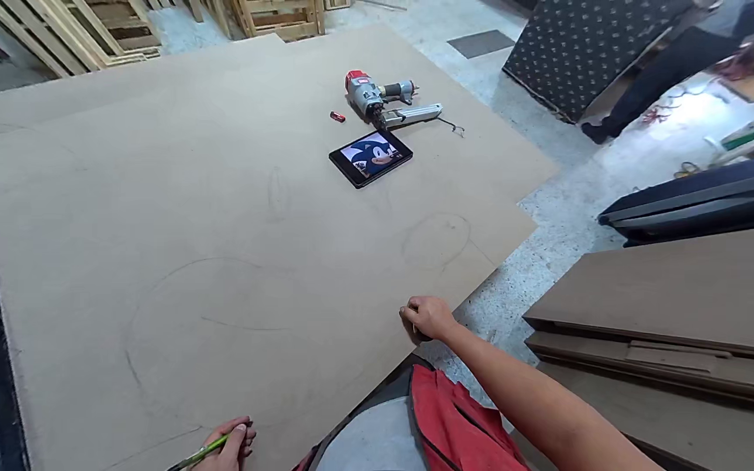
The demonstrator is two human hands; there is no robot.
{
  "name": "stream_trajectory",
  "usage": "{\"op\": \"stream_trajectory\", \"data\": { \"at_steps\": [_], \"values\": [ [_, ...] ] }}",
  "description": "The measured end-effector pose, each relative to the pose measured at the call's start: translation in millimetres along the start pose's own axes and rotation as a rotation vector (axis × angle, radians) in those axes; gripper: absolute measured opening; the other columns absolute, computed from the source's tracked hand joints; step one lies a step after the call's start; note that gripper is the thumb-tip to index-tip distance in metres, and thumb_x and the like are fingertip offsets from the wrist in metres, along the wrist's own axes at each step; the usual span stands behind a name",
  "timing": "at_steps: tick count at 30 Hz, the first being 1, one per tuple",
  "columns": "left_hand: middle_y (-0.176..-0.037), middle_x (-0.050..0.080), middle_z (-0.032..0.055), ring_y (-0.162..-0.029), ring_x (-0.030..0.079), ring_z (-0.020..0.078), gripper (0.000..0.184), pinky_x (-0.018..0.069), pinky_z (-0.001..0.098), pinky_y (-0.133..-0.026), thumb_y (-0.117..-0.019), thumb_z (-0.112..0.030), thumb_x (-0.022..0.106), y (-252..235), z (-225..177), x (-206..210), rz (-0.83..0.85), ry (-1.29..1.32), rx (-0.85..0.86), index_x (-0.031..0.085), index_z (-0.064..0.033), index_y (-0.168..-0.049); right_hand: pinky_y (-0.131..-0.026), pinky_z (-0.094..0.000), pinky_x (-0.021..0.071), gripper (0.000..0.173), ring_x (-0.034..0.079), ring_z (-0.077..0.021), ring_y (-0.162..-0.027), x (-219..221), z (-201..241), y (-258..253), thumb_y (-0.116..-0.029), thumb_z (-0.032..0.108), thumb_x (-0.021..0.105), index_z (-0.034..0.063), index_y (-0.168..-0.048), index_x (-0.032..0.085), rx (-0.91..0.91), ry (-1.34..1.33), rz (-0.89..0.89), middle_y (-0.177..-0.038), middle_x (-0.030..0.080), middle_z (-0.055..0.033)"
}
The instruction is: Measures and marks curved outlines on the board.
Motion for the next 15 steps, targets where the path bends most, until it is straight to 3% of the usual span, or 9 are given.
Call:
{"op": "stream_trajectory", "data": {
  "at_steps": [15],
  "values": [
    [-0.078,0.074,0.0095,-0.064,0.071,0.0153,0.018,0.0601,0.0292,-0.059,-0.0992,-0.012,0.059,-3.2,7.8,-4.5,-0.036,0.001,0.025,0.071,0.0013,-0.105,-0.078,-0.0501,0.0532,0.049,0.068,-0.0210,-0.087,4.2,-0.8,-1.7,-0.1006,0.060,0.046,0.0194,-0.086,0.070,0.014,0.010,0.003,-0.084,0.070,-0.0023]
  ]
}}
Point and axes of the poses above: each hand's wrist, its own y-axis away from the middle knuckle, its own x-axis out of the palm, z = x × y, the point moved 2 cm from there along -y, towards the middle knuckle
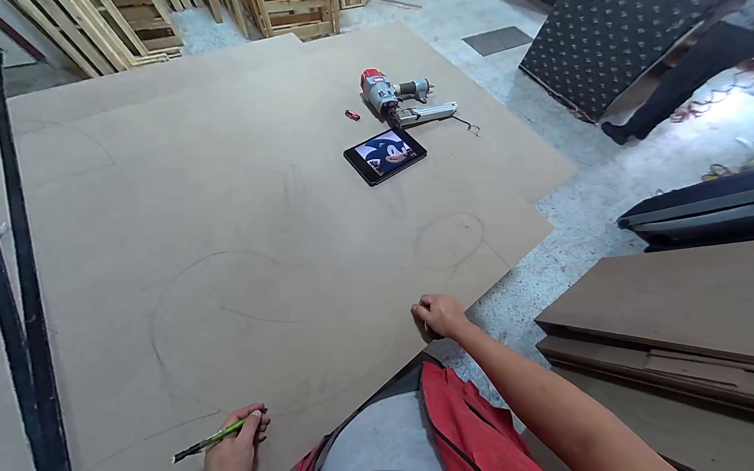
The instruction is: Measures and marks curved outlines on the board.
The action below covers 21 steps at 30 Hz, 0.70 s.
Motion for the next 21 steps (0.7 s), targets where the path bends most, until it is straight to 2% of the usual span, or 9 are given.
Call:
{"op": "stream_trajectory", "data": {
  "at_steps": [4,9,12,17,21],
  "values": [
    [-0.079,0.074,0.0096,-0.065,0.071,0.0160,0.018,0.0599,0.0303,-0.060,-0.0992,-0.011,0.059,3.3,-6.5,4.0,-0.027,-0.006,-0.006,0.071,0.0020,-0.104,-0.075,-0.0525,0.0541,0.047,0.069,-0.0229,-0.084,-1.8,0.8,2.7,-0.1015,0.057,0.047,0.0193,-0.087,0.070,-0.024,0.027,-0.020,-0.082,0.070,-0.0032],
    [-0.080,0.075,0.0111,-0.067,0.072,0.0188,0.018,0.0612,0.0322,-0.061,-0.1004,-0.011,0.060,0.8,-5.1,0.8,-0.031,-0.024,-0.021,0.073,0.0012,-0.105,-0.072,-0.0520,0.0539,0.047,0.069,-0.0205,-0.081,3.8,-3.1,-2.5,-0.1015,0.059,0.045,0.0232,-0.084,0.070,-0.031,0.056,-0.045,-0.079,0.069,-0.0003],
    [-0.081,0.075,0.0114,-0.068,0.072,0.0197,0.020,0.0611,0.0334,-0.061,-0.1005,-0.013,0.058,1.2,-3.6,-0.1,-0.020,-0.034,-0.005,0.073,0.0005,-0.105,-0.073,-0.0543,0.0545,0.047,0.070,-0.0225,-0.082,3.8,-3.0,-2.3,-0.1019,0.059,0.046,0.0228,-0.086,0.071,-0.014,0.049,-0.036,-0.080,0.070,-0.0015],
    [-0.080,0.075,0.0112,-0.066,0.072,0.0185,0.019,0.0603,0.0317,-0.060,-0.1009,-0.011,0.059,0.4,-3.7,1.1,-0.019,-0.023,-0.013,0.073,0.0009,-0.105,-0.069,-0.0520,0.0535,0.047,0.068,-0.0202,-0.076,4.4,-4.8,-2.9,-0.1021,0.058,0.046,0.0230,-0.082,0.069,-0.032,0.056,-0.053,-0.075,0.068,0.0002],
    [-0.081,0.075,0.0110,-0.067,0.072,0.0186,0.019,0.0607,0.0314,-0.060,-0.1011,-0.011,0.059,0.5,-4.5,1.4,-0.021,-0.026,-0.014,0.073,0.0009,-0.105,-0.071,-0.0519,0.0529,0.047,0.068,-0.0212,-0.079,2.4,-3.3,-3.4,-0.1031,0.057,0.046,0.0219,-0.084,0.069,-0.016,0.051,-0.019,-0.077,0.068,-0.0016]
  ]
}}
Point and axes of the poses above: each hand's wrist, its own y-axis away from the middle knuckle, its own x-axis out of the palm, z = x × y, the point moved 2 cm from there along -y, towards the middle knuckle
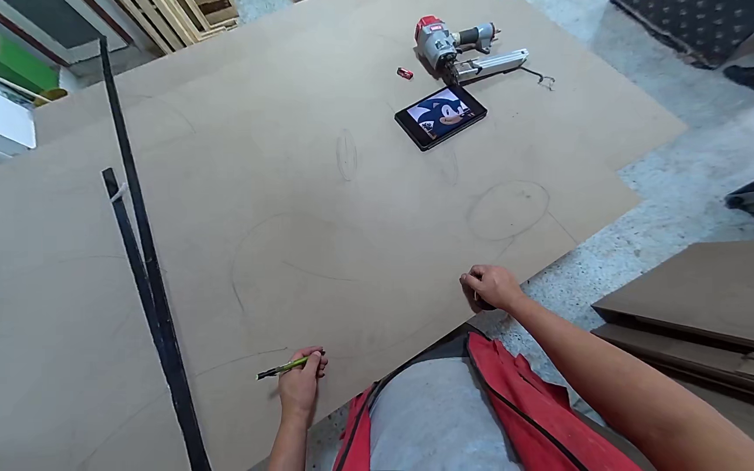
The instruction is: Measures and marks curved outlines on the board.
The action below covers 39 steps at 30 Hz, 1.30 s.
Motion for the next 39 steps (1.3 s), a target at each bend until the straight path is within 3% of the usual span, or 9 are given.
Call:
{"op": "stream_trajectory", "data": {
  "at_steps": [5,8,14,19,23,26,32,35,39],
  "values": [
    [-0.080,0.075,0.0112,-0.067,0.072,0.0187,0.019,0.0605,0.0316,-0.061,-0.1011,-0.011,0.059,0.7,-1.3,0.6,0.003,0.005,-0.008,0.073,0.0007,-0.104,-0.071,-0.0518,0.0526,0.048,0.068,-0.0212,-0.079,0.5,-1.6,1.3,-0.1031,0.058,0.045,0.0220,-0.082,0.068,-0.018,-0.007,-0.015,-0.077,0.067,-0.0008],
    [-0.081,0.075,0.0120,-0.067,0.072,0.0196,0.018,0.0607,0.0319,-0.061,-0.1010,-0.011,0.059,1.7,-1.0,2.7,-0.011,0.023,-0.012,0.073,0.0010,-0.104,-0.065,-0.0515,0.0524,0.047,0.067,-0.0200,-0.073,2.7,-3.8,1.6,-0.1021,0.058,0.047,0.0236,-0.078,0.067,-0.024,0.003,-0.047,-0.072,0.066,0.0007],
    [-0.081,0.075,0.0118,-0.068,0.072,0.0199,0.016,0.0615,0.0322,-0.063,-0.1009,-0.009,0.061,0.1,-2.8,8.3,-0.079,0.040,-0.015,0.073,0.0005,-0.105,-0.066,-0.0536,0.0526,0.043,0.068,-0.0212,-0.074,3.8,-6.5,0.0,-0.1018,0.057,0.051,0.0239,-0.084,0.070,-0.022,-0.020,-0.046,-0.073,0.068,0.0002],
    [-0.081,0.076,0.0111,-0.069,0.074,0.0208,0.011,0.0627,0.0345,-0.064,-0.0999,-0.008,0.064,-5.0,-12.6,26.1,-0.129,0.028,-0.005,0.071,-0.0012,-0.104,-0.065,-0.0537,0.0531,0.043,0.068,-0.0205,-0.073,0.7,-4.6,-4.1,-0.1023,0.057,0.049,0.0250,-0.082,0.070,-0.007,0.020,-0.019,-0.073,0.068,0.0010],
    [-0.083,0.076,0.0082,-0.069,0.072,0.0185,0.009,0.0615,0.0346,-0.064,-0.0972,-0.010,0.070,-17.5,-24.6,57.0,-0.180,0.032,-0.018,0.074,-0.0048,-0.104,-0.062,-0.0532,0.0528,0.044,0.067,-0.0188,-0.070,-7.5,-2.2,-14.8,-0.1019,0.058,0.047,0.0262,-0.081,0.070,-0.100,0.033,0.009,-0.072,0.067,0.0030],
    [-0.083,0.076,0.0053,-0.067,0.070,0.0151,0.009,0.0594,0.0325,-0.061,-0.0959,-0.013,0.073,-28.3,-43.0,92.0,-0.239,0.038,-0.041,0.075,-0.0094,-0.104,-0.066,-0.0524,0.0548,0.041,0.069,-0.0169,-0.076,-25.7,7.4,-49.5,-0.1015,0.056,0.049,0.0267,-0.088,0.074,-0.229,0.026,0.047,-0.079,0.071,0.0037],
    [-0.089,0.076,0.0050,-0.072,0.072,0.0154,0.013,0.0619,0.0340,-0.065,-0.0950,-0.014,0.074,-45.6,-73.8,167.2,-0.395,0.119,-0.055,0.071,-0.0106,-0.107,-0.070,-0.0599,0.0519,0.044,0.068,-0.0270,-0.078,-86.2,64.9,-180.5,-0.1032,0.051,0.051,0.0168,-0.091,0.075,-0.362,-0.070,0.157,-0.079,0.069,-0.0074],
    [-0.081,0.074,0.0052,-0.066,0.070,0.0122,0.011,0.0601,0.0297,-0.060,-0.0912,-0.007,0.076,-52.2,-79.3,185.5,-0.605,0.164,-0.019,0.072,-0.0046,-0.102,-0.073,-0.0557,0.0522,0.045,0.068,-0.0221,-0.080,-112.1,90.4,-242.0,-0.1033,0.052,0.051,0.0162,-0.090,0.075,-0.368,-0.174,0.213,-0.082,0.071,-0.0050],
    [-0.079,0.073,0.0041,-0.062,0.068,0.0089,0.012,0.0593,0.0270,-0.057,-0.0912,-0.007,0.073,-51.7,-76.1,198.6,-0.771,0.088,0.035,0.070,-0.0015,-0.101,-0.066,-0.0472,0.0552,0.044,0.068,-0.0157,-0.071,-122.7,101.4,-278.7,-0.1027,0.051,0.053,0.0173,-0.086,0.075,-0.395,-0.247,0.314,-0.077,0.072,-0.0005]
  ]
}}
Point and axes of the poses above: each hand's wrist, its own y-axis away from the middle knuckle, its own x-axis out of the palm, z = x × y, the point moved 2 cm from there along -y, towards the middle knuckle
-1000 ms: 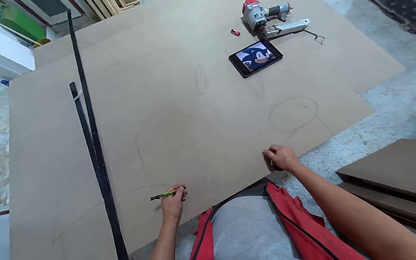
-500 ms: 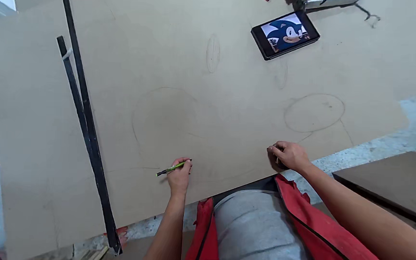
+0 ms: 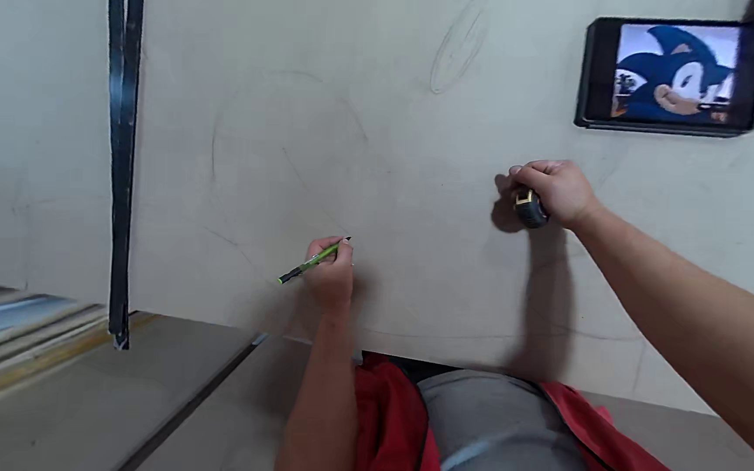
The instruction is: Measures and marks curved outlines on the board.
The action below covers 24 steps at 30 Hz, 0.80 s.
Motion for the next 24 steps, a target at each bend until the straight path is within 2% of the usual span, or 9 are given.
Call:
{"op": "stream_trajectory", "data": {
  "at_steps": [5,16,24],
  "values": [
    [-0.079,0.074,0.0036,-0.062,0.068,0.0088,0.012,0.0591,0.0270,-0.056,-0.0920,-0.010,0.072,4.4,1.0,2.1,-0.022,-0.059,0.003,0.070,-0.0028,-0.102,-0.064,-0.0442,0.0541,0.043,0.068,-0.0124,-0.070,0.3,-3.9,0.7,-0.1030,0.050,0.052,0.0184,-0.084,0.075,-0.024,0.000,0.023,-0.078,0.073,0.0019],
    [-0.077,0.074,0.0037,-0.061,0.070,0.0101,0.009,0.0607,0.0272,-0.056,-0.0919,-0.007,0.071,9.3,-2.2,9.0,-0.051,0.021,0.028,0.069,-0.0016,-0.099,-0.066,-0.0401,0.0548,0.040,0.068,-0.0090,-0.071,0.7,-6.6,2.2,-0.1029,0.047,0.054,0.0188,-0.086,0.076,-0.074,-0.027,0.024,-0.080,0.074,0.0040],
    [-0.078,0.074,0.0042,-0.063,0.070,0.0106,0.010,0.0607,0.0274,-0.057,-0.0910,-0.006,0.072,8.7,-0.1,6.1,-0.011,0.017,0.012,0.069,-0.0024,-0.100,-0.066,-0.0389,0.0548,0.039,0.068,-0.0081,-0.072,0.7,-4.8,3.2,-0.1032,0.047,0.054,0.0195,-0.085,0.076,-0.079,-0.018,0.029,-0.080,0.074,0.0048]
  ]
}}
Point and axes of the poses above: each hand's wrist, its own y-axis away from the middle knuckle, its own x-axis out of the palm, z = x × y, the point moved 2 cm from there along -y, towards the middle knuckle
